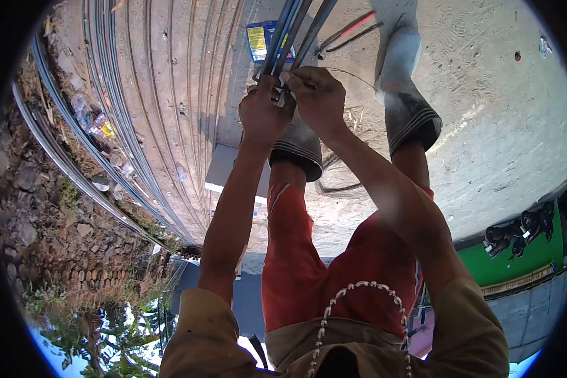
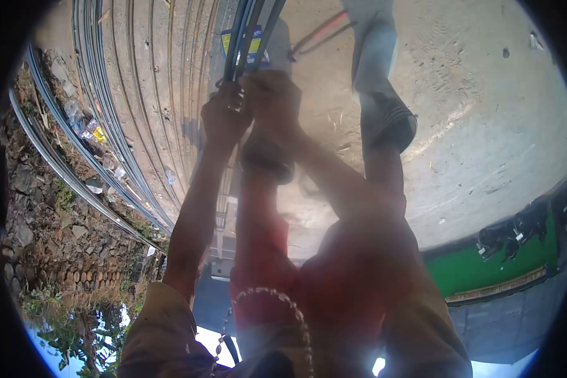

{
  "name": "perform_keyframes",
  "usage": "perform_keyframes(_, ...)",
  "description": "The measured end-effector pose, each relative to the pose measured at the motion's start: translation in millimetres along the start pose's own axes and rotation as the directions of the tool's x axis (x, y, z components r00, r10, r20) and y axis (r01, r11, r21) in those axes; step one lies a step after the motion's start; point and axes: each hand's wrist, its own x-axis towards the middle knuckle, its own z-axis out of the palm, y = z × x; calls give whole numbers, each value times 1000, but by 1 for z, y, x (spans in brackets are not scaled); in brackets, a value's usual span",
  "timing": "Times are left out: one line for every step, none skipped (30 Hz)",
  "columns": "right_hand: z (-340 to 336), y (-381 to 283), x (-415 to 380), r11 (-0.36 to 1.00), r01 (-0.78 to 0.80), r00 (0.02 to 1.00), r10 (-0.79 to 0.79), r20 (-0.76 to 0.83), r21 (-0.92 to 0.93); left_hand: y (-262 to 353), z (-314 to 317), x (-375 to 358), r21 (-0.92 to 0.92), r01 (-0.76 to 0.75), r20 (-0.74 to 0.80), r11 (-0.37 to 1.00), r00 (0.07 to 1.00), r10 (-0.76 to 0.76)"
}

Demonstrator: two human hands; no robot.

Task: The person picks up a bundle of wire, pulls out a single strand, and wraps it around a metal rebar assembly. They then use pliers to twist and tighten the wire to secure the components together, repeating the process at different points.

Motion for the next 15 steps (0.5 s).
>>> perform_keyframes(3, 10, 0, 962, 184, 982, -190, -11, -204, 3, -3, -1, -16, 14, 2, 1000, 1000, -14)
perform_keyframes(8, 15, -10, 962, 186, 975, -205, -80, -200, 4, -3, 2, -36, 23, -18, 999, 1000, -24)
perform_keyframes(14, 18, -12, 956, 218, 959, -248, -138, -197, 4, -2, 5, -84, 9, -42, 996, 999, -12)
perform_keyframes(19, 23, -8, 946, 260, 936, -297, -190, -194, 3, -1, 6, -133, -7, -77, 991, 997, -4)
perform_keyframes(21, 27, -9, 926, 297, 924, -340, -175, -232, 2, -2, 0, -174, -4, -87, 985, 996, -12)
perform_keyframes(22, 23, -18, 970, 188, 960, -215, -180, -155, 1, -5, -10, -155, 17, -58, 988, 998, -26)
perform_keyframes(21, 17, -23, 994, 78, 980, -91, -177, -77, 1, -6, -15, -138, 35, -32, 990, 999, -40)
perform_keyframes(21, 12, -16, 1000, 12, 986, -12, -167, -1, 4, -4, -8, -133, 27, -46, 991, 998, -33)
perform_keyframes(23, 15, -16, 996, -46, 983, 60, -172, 81, 14, -7, -6, -94, 113, -21, 989, 993, -115)
perform_keyframes(24, 17, -12, 991, -24, 985, 46, -164, 130, 15, -6, -1, -65, 44, -62, 997, 997, -48)
perform_keyframes(23, 16, -14, 984, -21, 987, 49, -156, 176, 14, -5, -2, -31, -13, -85, 999, 996, 11)
perform_keyframes(21, 15, -16, 975, -31, 987, 65, -148, 220, 13, -4, -5, 5, -62, -95, 998, 994, 63)
perform_keyframes(19, 17, -13, 989, 114, 981, -97, -169, 95, 9, -3, -6, -48, -66, -89, 997, 994, 61)
perform_keyframes(16, 15, -10, 987, 137, 979, -122, -162, 87, 11, -5, -3, -99, -44, -64, 994, 997, 38)
perform_keyframes(14, 14, -8, 985, 153, 979, -139, -149, 80, 12, -8, -1, -146, -13, -33, 989, 999, 9)
